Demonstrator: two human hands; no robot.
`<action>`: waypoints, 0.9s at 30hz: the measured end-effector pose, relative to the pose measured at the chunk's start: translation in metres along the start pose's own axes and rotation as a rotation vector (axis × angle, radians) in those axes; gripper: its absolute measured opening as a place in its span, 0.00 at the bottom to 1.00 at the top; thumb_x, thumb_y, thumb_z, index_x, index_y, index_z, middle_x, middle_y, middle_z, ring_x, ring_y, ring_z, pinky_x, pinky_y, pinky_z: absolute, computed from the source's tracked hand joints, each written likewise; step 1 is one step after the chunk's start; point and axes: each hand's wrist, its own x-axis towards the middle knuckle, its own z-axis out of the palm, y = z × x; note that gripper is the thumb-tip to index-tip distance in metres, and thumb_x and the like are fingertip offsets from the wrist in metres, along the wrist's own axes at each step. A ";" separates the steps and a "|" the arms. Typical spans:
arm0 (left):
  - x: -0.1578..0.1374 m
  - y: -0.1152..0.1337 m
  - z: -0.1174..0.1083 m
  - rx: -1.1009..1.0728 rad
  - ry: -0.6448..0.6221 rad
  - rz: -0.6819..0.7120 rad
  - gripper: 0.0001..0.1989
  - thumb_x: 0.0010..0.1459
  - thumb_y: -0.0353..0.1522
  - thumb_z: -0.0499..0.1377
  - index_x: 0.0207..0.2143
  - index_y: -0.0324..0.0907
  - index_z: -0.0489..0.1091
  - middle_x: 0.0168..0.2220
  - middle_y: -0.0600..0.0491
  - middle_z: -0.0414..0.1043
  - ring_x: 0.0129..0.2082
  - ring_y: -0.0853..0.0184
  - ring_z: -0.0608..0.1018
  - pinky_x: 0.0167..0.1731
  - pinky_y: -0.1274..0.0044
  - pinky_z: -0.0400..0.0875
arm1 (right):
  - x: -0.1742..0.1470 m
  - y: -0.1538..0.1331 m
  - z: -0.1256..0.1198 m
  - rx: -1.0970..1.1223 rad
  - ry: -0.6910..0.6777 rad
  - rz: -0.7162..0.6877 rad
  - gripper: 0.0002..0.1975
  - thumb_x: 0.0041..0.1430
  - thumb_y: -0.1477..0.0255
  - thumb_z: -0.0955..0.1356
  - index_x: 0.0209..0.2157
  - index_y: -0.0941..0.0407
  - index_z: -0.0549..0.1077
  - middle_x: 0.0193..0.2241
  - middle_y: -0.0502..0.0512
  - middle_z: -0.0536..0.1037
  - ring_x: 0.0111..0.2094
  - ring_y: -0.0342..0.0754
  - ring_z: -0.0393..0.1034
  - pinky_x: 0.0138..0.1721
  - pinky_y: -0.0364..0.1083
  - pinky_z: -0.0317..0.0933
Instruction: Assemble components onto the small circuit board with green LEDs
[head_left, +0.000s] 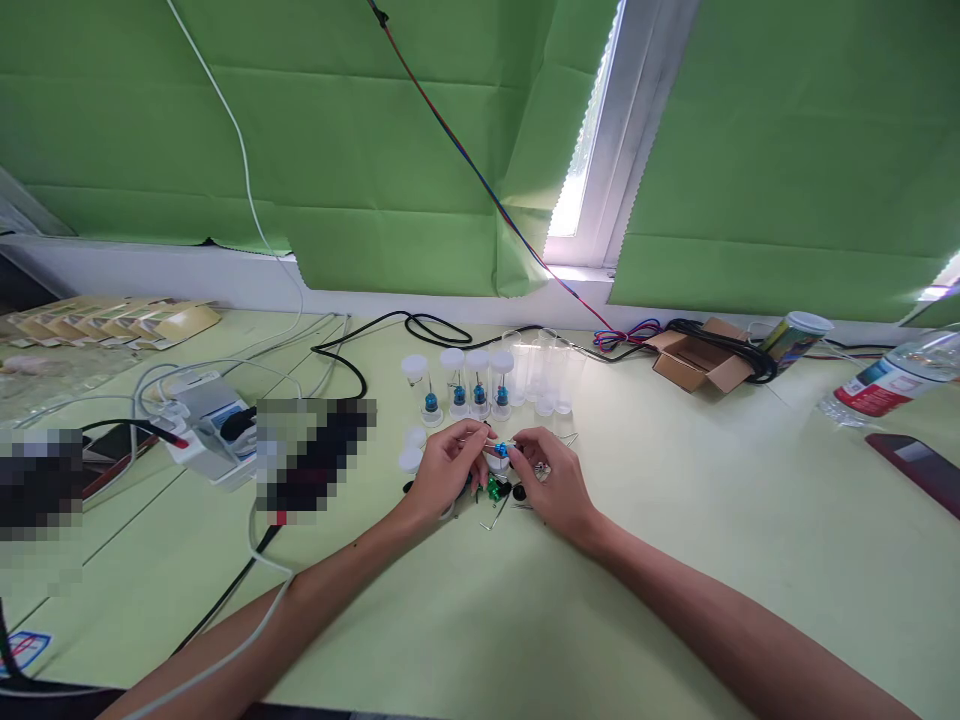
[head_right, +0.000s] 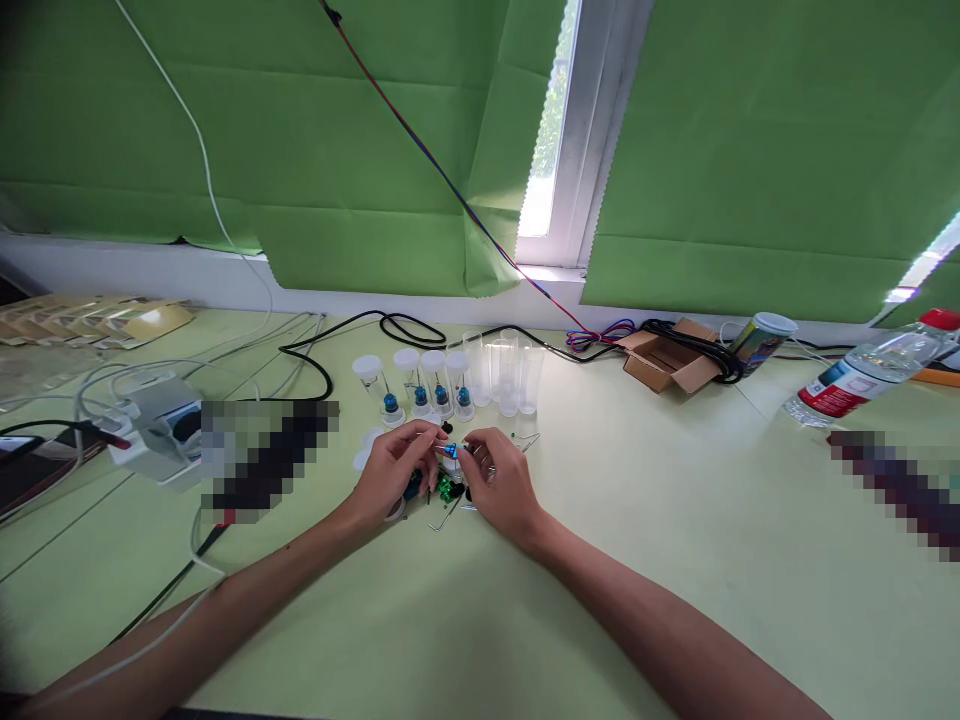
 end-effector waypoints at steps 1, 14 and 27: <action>0.000 0.000 0.000 -0.002 -0.001 -0.002 0.13 0.59 0.42 0.58 0.34 0.40 0.69 0.14 0.59 0.67 0.13 0.70 0.71 0.13 0.81 0.63 | 0.000 0.000 0.000 0.006 -0.001 0.002 0.06 0.64 0.70 0.65 0.37 0.57 0.71 0.29 0.53 0.74 0.28 0.44 0.67 0.31 0.43 0.63; 0.000 -0.001 0.001 -0.012 -0.006 0.007 0.13 0.58 0.42 0.59 0.33 0.40 0.69 0.17 0.58 0.69 0.13 0.71 0.71 0.12 0.81 0.62 | 0.001 0.006 0.001 0.006 -0.063 0.085 0.13 0.68 0.66 0.60 0.33 0.56 0.70 0.20 0.47 0.69 0.22 0.42 0.61 0.27 0.42 0.57; 0.000 0.000 0.000 -0.030 0.035 0.011 0.14 0.58 0.42 0.59 0.32 0.40 0.69 0.17 0.57 0.69 0.13 0.71 0.71 0.12 0.81 0.63 | 0.000 -0.002 -0.001 -0.012 -0.021 0.042 0.08 0.63 0.67 0.65 0.38 0.57 0.70 0.26 0.51 0.72 0.25 0.43 0.65 0.28 0.42 0.62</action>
